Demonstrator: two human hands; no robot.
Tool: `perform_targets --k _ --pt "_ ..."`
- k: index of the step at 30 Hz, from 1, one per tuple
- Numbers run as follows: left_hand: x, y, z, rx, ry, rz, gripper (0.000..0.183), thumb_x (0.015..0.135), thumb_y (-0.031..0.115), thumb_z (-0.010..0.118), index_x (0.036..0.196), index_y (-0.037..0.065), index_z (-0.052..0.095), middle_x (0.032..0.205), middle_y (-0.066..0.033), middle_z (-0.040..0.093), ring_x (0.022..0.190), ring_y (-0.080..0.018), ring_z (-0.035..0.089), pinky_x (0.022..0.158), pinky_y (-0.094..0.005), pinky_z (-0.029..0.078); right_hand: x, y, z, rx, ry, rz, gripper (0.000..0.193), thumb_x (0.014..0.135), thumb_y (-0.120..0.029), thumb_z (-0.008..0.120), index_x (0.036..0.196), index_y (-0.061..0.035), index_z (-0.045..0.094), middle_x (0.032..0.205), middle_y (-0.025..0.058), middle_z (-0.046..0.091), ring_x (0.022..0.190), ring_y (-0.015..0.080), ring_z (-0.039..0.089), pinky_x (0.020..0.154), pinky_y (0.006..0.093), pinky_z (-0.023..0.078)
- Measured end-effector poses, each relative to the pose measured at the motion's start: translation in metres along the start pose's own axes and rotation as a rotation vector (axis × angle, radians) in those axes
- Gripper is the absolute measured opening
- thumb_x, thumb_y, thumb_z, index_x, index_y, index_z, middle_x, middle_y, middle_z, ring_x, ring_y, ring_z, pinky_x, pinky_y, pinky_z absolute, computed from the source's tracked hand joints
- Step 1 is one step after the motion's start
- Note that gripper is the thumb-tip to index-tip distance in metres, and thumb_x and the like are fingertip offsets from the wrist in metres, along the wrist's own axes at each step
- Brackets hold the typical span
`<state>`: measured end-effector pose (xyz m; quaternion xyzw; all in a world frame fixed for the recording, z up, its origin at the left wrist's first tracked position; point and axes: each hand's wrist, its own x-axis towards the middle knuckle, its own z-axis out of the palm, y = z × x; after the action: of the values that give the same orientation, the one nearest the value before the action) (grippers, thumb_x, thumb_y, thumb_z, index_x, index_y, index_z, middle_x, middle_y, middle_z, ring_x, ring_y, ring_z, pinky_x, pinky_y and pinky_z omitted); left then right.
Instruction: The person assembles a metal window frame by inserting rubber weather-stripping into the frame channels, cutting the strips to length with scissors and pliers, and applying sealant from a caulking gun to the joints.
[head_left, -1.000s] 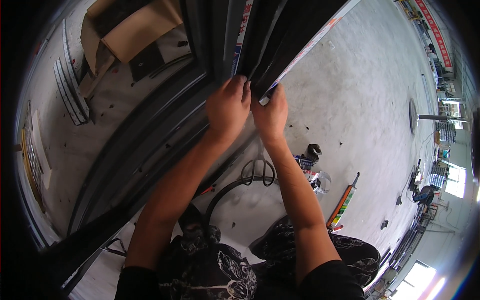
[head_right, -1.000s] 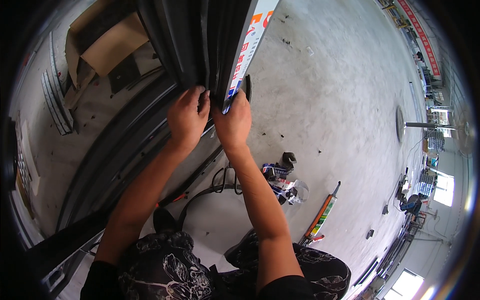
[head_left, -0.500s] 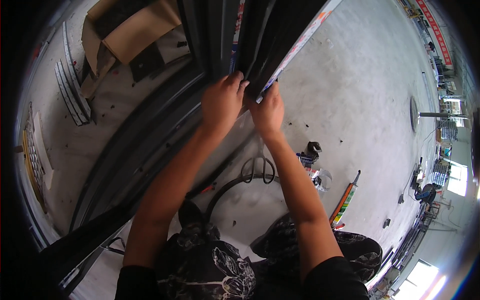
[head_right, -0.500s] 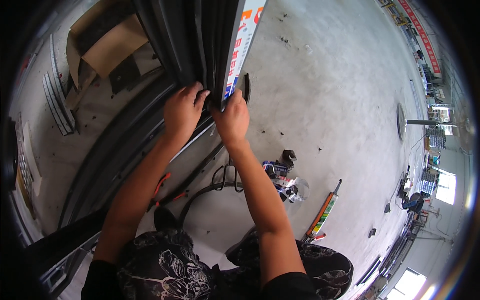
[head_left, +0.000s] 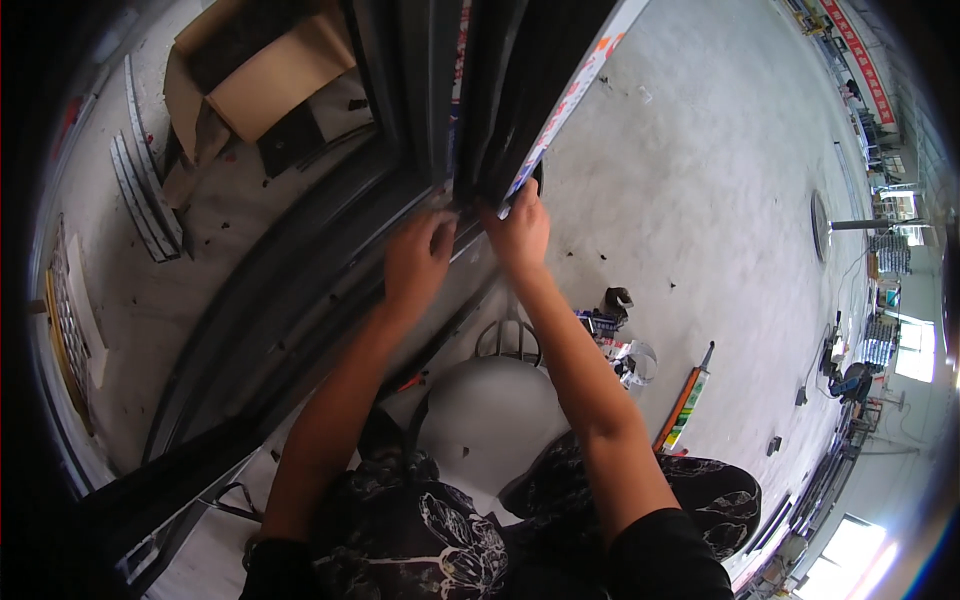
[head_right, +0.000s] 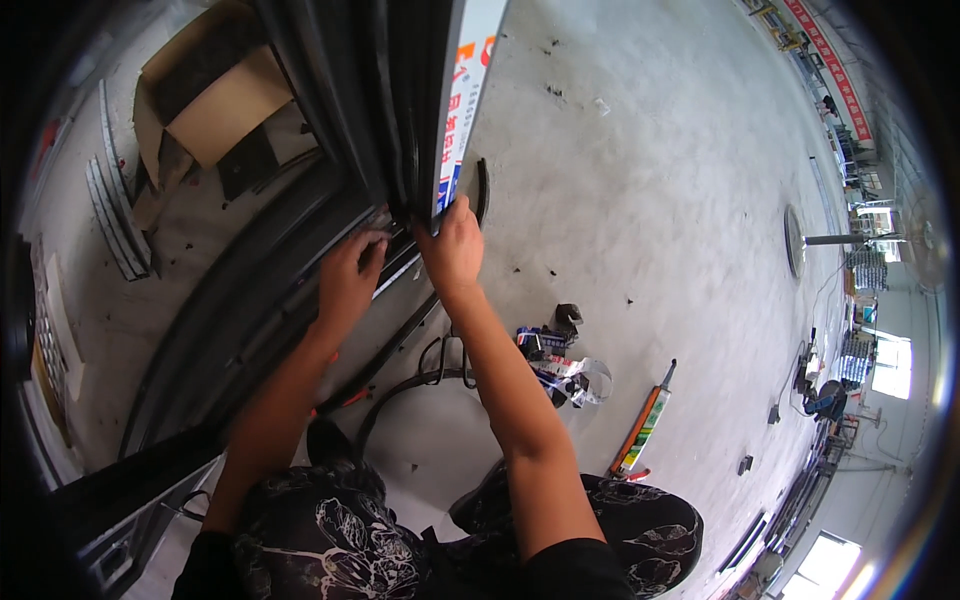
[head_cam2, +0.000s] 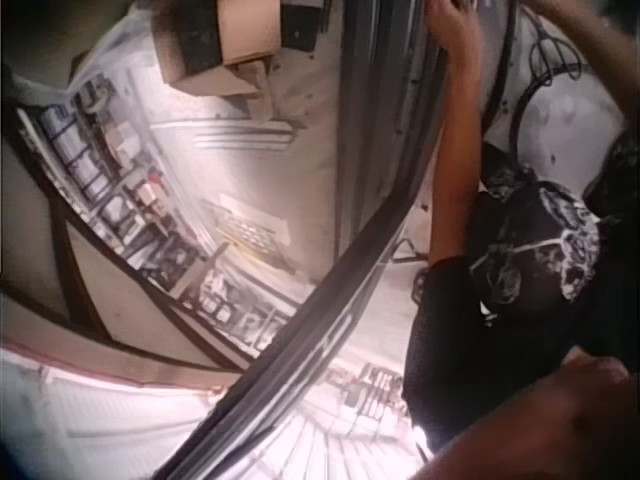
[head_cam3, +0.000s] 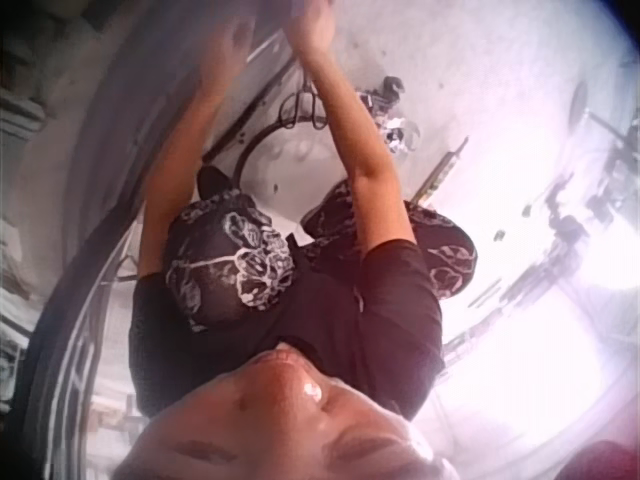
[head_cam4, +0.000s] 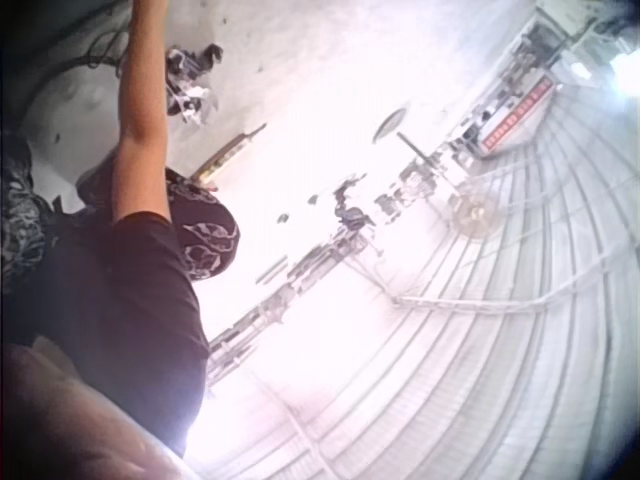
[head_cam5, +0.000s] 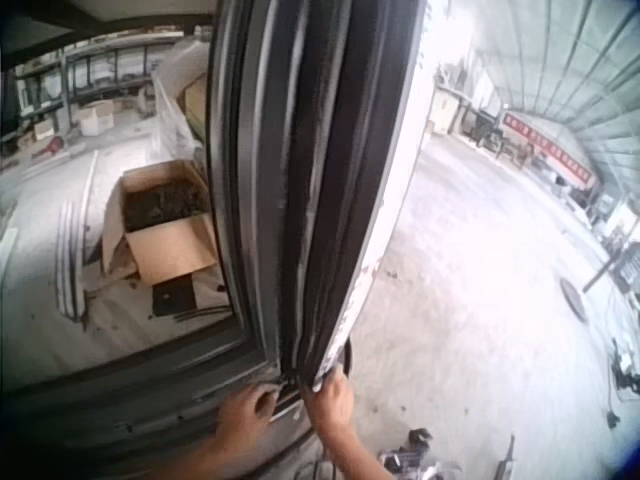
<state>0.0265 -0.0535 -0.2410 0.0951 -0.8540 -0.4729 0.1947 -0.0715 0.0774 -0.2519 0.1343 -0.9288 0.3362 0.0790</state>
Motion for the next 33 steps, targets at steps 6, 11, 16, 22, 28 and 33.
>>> perform_targets --k 6,11,16,22,28,33 --pt "-0.029 -0.011 -0.012 -0.11 -0.019 -0.183 0.012 0.094 0.007 0.061 0.103 0.0 0.065 0.088 -0.0079 0.07 0.072 -0.0117 0.064 0.064 -0.0272 0.049 -0.007 0.003 0.007 0.018 0.069 0.023 0.053 0.073 -0.024 0.079 0.105 -0.0008 0.045 0.088 0.0241 0.062 0.083 0.0454 0.06 0.07 0.0499 0.049" --pt "-0.033 -0.003 -0.025 -0.116 -0.082 -0.262 0.012 0.094 0.007 0.061 0.101 -0.002 0.065 0.084 -0.0067 0.069 0.074 -0.0102 0.065 0.066 -0.0255 0.05 -0.008 0.004 0.009 0.009 0.048 0.0 0.052 0.074 -0.025 0.079 0.104 -0.0013 0.044 0.088 0.0238 0.063 0.083 0.0454 0.06 0.069 0.0506 0.049" --pt "-0.038 -0.01 -0.017 -0.253 -0.031 -0.22 0.009 0.095 0.006 0.06 0.096 -0.002 0.065 0.083 -0.0043 0.068 0.076 -0.0093 0.064 0.069 -0.0246 0.051 -0.001 0.007 0.005 -0.055 0.006 0.053 0.051 0.076 -0.026 0.077 0.107 -0.0017 0.045 0.09 0.0239 0.064 0.083 0.0455 0.062 0.068 0.0511 0.05" --pt "-0.051 -0.012 -0.022 -0.406 -0.096 -0.345 0.009 0.095 0.005 0.058 0.095 -0.002 0.063 0.081 -0.0053 0.066 0.075 -0.0086 0.06 0.073 -0.0257 0.05 0.0 -0.004 -0.007 0.101 -0.056 0.094 0.052 0.075 -0.027 0.077 0.111 -0.0018 0.049 0.099 0.0262 0.066 0.088 0.0467 0.063 0.074 0.0506 0.05" --pt "-0.069 -0.034 -0.023 -0.29 -0.108 -0.446 0.01 0.096 0.006 0.056 0.097 -0.001 0.063 0.084 -0.007 0.067 0.074 -0.0109 0.062 0.074 -0.0268 0.051 0.007 -0.019 -0.024 0.077 0.002 0.089 0.053 0.075 -0.03 0.078 0.114 -0.0047 0.054 0.099 0.0192 0.069 0.094 0.043 0.064 0.079 0.0469 0.05" --pt "-0.076 -0.034 -0.016 -0.309 -0.15 -0.443 0.011 0.097 0.007 0.057 0.101 0.0 0.063 0.09 -0.0085 0.07 0.079 -0.0144 0.068 0.075 -0.029 0.054 0.013 -0.027 -0.029 0.195 -0.105 0.066 0.047 0.078 -0.021 0.08 0.113 -0.0014 0.056 0.099 0.0131 0.07 0.095 0.0279 0.069 0.082 0.0375 0.053"
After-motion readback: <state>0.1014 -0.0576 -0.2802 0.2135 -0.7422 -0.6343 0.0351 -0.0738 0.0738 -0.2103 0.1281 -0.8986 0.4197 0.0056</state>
